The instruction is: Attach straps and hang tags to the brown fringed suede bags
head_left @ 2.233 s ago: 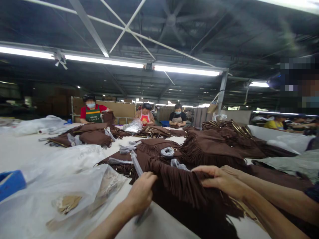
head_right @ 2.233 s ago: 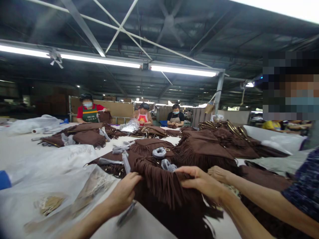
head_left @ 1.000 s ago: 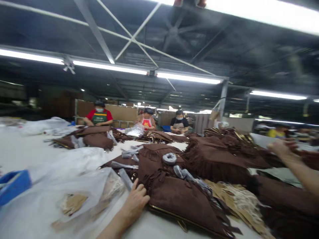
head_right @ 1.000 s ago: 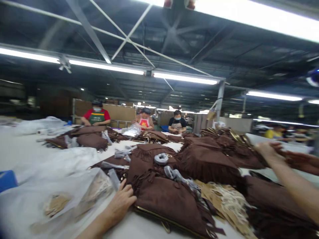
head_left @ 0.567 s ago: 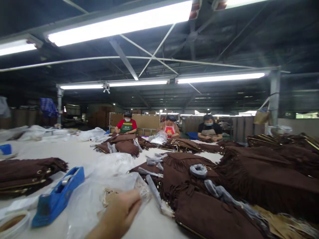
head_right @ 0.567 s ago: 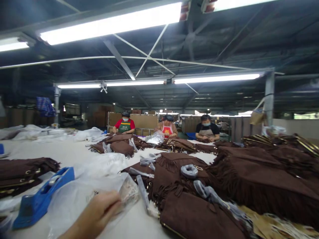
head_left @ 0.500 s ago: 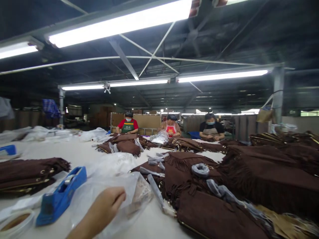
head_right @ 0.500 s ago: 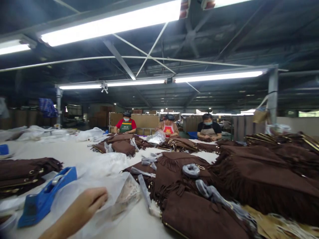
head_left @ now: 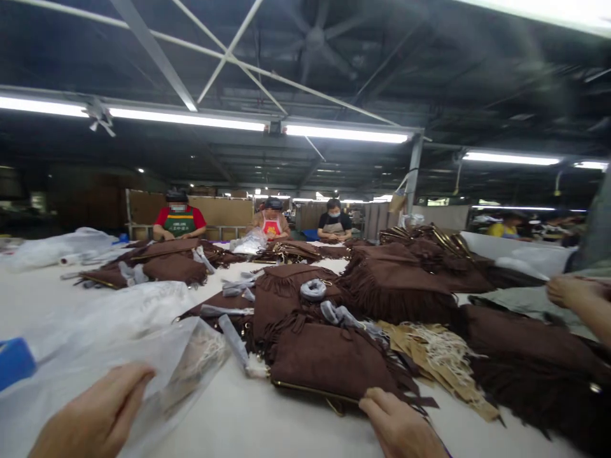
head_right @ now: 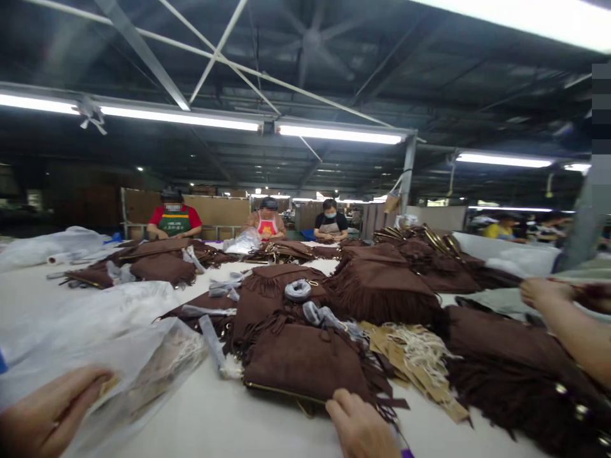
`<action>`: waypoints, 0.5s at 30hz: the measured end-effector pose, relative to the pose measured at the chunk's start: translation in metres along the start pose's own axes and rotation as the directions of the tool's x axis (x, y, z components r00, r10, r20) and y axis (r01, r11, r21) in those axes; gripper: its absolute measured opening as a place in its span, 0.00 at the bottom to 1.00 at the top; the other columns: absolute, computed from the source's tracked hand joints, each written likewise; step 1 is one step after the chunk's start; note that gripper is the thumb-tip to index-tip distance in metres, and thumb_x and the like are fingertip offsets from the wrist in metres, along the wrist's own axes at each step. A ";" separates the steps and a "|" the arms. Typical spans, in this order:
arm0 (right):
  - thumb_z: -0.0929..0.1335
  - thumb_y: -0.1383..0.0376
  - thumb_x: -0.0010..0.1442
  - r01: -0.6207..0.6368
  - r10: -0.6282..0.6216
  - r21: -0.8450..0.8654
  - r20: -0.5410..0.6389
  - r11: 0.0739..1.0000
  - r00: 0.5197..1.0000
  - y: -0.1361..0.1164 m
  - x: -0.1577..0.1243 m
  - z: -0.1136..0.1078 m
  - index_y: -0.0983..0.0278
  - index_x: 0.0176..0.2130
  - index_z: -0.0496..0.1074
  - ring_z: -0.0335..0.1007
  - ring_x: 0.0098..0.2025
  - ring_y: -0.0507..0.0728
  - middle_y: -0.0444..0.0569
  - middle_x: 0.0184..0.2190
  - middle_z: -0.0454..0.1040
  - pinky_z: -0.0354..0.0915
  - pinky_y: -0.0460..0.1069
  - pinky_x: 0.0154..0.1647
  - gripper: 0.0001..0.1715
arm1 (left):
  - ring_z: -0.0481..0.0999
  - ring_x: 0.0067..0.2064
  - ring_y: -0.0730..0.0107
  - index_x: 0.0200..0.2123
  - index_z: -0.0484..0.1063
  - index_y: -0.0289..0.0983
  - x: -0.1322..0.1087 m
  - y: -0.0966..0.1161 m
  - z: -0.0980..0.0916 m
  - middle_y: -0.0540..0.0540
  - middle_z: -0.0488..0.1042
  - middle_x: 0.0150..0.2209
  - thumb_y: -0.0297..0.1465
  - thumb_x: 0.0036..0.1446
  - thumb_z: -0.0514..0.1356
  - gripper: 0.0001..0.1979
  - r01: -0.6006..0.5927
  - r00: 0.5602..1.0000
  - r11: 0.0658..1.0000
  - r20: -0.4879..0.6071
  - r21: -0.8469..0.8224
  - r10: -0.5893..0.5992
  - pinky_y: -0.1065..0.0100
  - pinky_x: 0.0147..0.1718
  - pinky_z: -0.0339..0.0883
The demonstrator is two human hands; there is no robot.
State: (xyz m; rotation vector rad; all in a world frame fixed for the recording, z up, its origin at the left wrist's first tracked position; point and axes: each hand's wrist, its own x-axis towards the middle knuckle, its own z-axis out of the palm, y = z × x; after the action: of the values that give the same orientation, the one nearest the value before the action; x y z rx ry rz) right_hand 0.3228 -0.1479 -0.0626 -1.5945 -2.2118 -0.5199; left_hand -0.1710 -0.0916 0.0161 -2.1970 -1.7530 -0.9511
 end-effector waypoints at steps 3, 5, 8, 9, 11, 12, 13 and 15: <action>0.66 0.75 0.54 -0.063 0.050 -0.144 -0.091 0.988 0.995 -0.002 0.018 -0.003 0.59 0.47 0.72 0.73 0.44 0.64 0.52 0.48 0.76 0.63 0.54 0.42 0.22 | 0.76 0.41 0.58 0.33 0.74 0.44 -0.002 0.074 0.018 0.44 0.79 0.38 0.38 0.62 0.49 0.15 -0.227 0.956 0.968 0.165 -0.106 0.242 0.63 0.43 0.69; 0.67 0.74 0.56 -0.055 0.042 -0.170 -0.077 0.984 0.996 -0.003 0.028 -0.001 0.58 0.40 0.73 0.73 0.40 0.63 0.49 0.41 0.78 0.61 0.54 0.39 0.14 | 0.75 0.41 0.60 0.35 0.73 0.42 0.003 0.123 0.042 0.44 0.77 0.39 0.30 0.62 0.48 0.13 -0.295 0.884 0.939 0.321 -0.179 0.339 0.64 0.42 0.68; 0.67 0.75 0.58 -0.020 0.011 -0.210 -0.043 0.977 0.999 -0.002 0.036 0.004 0.58 0.31 0.70 0.73 0.32 0.60 0.44 0.30 0.76 0.58 0.52 0.33 0.11 | 0.69 0.54 0.54 0.49 0.70 0.40 0.019 0.169 0.086 0.41 0.71 0.54 0.26 0.55 0.57 0.17 -0.349 0.832 0.915 0.383 -0.201 0.401 0.57 0.53 0.63; 0.68 0.75 0.57 -0.011 0.001 -0.218 -0.045 0.976 0.999 0.000 0.037 0.006 0.58 0.31 0.70 0.73 0.31 0.60 0.44 0.29 0.76 0.58 0.52 0.32 0.11 | 0.67 0.56 0.51 0.53 0.68 0.38 0.025 0.177 0.099 0.38 0.68 0.57 0.26 0.55 0.59 0.21 -0.375 0.822 0.910 0.390 -0.175 0.414 0.54 0.55 0.61; 0.70 0.71 0.56 0.016 -0.031 -0.203 -0.074 0.979 0.997 0.003 0.036 0.010 0.58 0.34 0.71 0.74 0.32 0.60 0.44 0.30 0.77 0.59 0.52 0.32 0.08 | 0.67 0.56 0.48 0.53 0.67 0.35 0.034 0.185 0.119 0.34 0.68 0.56 0.24 0.56 0.58 0.20 -0.423 0.796 0.898 0.422 -0.123 0.433 0.51 0.53 0.62; 0.71 0.68 0.56 0.038 -0.056 -0.183 -0.096 0.982 0.994 0.006 0.034 0.014 0.58 0.37 0.72 0.74 0.32 0.60 0.45 0.32 0.77 0.60 0.52 0.32 0.08 | 0.69 0.53 0.49 0.51 0.69 0.34 0.036 0.187 0.126 0.34 0.71 0.53 0.23 0.58 0.56 0.17 -0.439 0.782 0.892 0.442 -0.108 0.439 0.52 0.51 0.65; 0.72 0.65 0.56 0.069 -0.088 -0.152 -0.126 0.986 0.988 0.008 0.032 0.018 0.58 0.40 0.72 0.75 0.32 0.60 0.45 0.33 0.78 0.62 0.52 0.32 0.10 | 0.72 0.51 0.51 0.47 0.71 0.34 0.037 0.188 0.129 0.35 0.73 0.49 0.22 0.59 0.54 0.13 -0.446 0.770 0.889 0.463 -0.101 0.439 0.55 0.48 0.67; 0.71 0.64 0.56 0.147 -0.158 -0.073 -0.184 0.986 0.970 0.012 0.030 0.031 0.57 0.43 0.72 0.76 0.32 0.60 0.47 0.37 0.80 0.64 0.52 0.31 0.13 | 0.74 0.48 0.55 0.41 0.73 0.35 0.036 0.188 0.131 0.38 0.75 0.45 0.24 0.62 0.54 0.08 -0.445 0.755 0.890 0.495 -0.096 0.431 0.58 0.45 0.68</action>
State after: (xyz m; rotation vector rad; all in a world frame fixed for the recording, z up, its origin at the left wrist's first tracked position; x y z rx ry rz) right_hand 0.3232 -0.1047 -0.0742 -1.3464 -2.2022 -0.7554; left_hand 0.0544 -0.0509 -0.0196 -2.8371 -1.2650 -0.2441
